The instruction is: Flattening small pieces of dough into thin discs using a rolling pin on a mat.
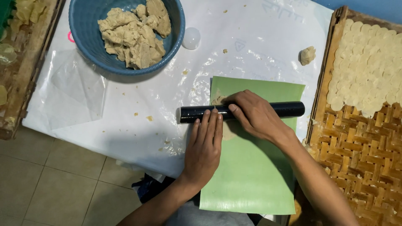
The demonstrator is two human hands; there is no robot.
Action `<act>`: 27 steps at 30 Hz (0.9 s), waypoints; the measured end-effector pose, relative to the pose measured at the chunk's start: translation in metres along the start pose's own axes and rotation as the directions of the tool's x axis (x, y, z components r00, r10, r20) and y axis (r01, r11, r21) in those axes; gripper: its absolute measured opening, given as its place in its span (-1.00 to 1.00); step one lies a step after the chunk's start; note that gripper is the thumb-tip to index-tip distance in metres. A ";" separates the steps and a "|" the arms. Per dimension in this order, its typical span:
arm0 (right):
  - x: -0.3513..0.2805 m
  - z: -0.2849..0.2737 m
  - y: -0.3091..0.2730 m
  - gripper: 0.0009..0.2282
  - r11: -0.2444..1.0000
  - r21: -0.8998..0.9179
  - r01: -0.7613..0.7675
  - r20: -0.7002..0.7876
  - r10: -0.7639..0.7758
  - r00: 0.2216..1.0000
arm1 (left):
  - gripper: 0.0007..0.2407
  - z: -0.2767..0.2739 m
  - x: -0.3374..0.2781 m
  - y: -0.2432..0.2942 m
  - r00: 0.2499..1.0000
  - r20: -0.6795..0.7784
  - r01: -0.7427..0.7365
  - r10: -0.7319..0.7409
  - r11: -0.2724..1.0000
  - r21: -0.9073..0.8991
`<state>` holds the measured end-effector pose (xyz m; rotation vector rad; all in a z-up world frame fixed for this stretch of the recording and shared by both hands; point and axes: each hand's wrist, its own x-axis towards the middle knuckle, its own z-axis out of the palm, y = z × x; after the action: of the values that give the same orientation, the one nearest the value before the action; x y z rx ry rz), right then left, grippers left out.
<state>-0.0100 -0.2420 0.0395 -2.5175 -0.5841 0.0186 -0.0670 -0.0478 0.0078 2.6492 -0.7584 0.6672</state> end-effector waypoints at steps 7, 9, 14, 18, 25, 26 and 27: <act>-0.022 0.015 0.016 -0.67 0.928 -0.372 -0.008 -0.236 -0.087 0.968 | -0.59 0.021 0.021 -0.013 0.997 0.080 0.000 0.002 0.999 -0.033; -0.018 0.023 0.013 -0.49 0.870 -0.492 -0.040 -0.280 -0.114 0.953 | -0.54 0.024 0.026 -0.015 0.993 0.122 0.002 -0.001 1.000 -0.006; 0.012 0.013 0.033 -0.53 0.883 -0.466 -0.062 -0.197 -0.035 0.980 | -0.50 0.042 0.048 -0.029 0.991 0.133 0.027 -0.018 0.998 -0.063; 0.041 -0.001 0.032 -0.55 0.914 -0.367 -0.171 -0.100 0.144 0.984 | -0.48 0.052 0.075 -0.045 0.999 0.042 0.029 -0.024 0.991 -0.131; 0.053 0.005 0.047 -0.48 0.906 -0.298 -0.300 -0.068 0.294 0.953 | -0.47 0.063 0.103 -0.065 0.944 0.327 0.116 -0.051 0.976 -0.183; 0.052 0.007 0.047 -0.49 0.908 -0.298 -0.295 -0.113 0.274 0.955 | -0.46 0.063 0.102 -0.065 0.948 0.315 0.100 -0.042 0.980 -0.171; 0.051 0.009 0.047 -0.49 0.910 -0.298 -0.290 -0.158 0.253 0.955 | -0.45 0.064 0.102 -0.065 0.953 0.302 0.085 -0.033 0.983 -0.160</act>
<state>0.0539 -0.2523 0.0132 -2.8731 -0.1943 -0.1288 0.0683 -0.0628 -0.0045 2.6296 -0.7713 0.1743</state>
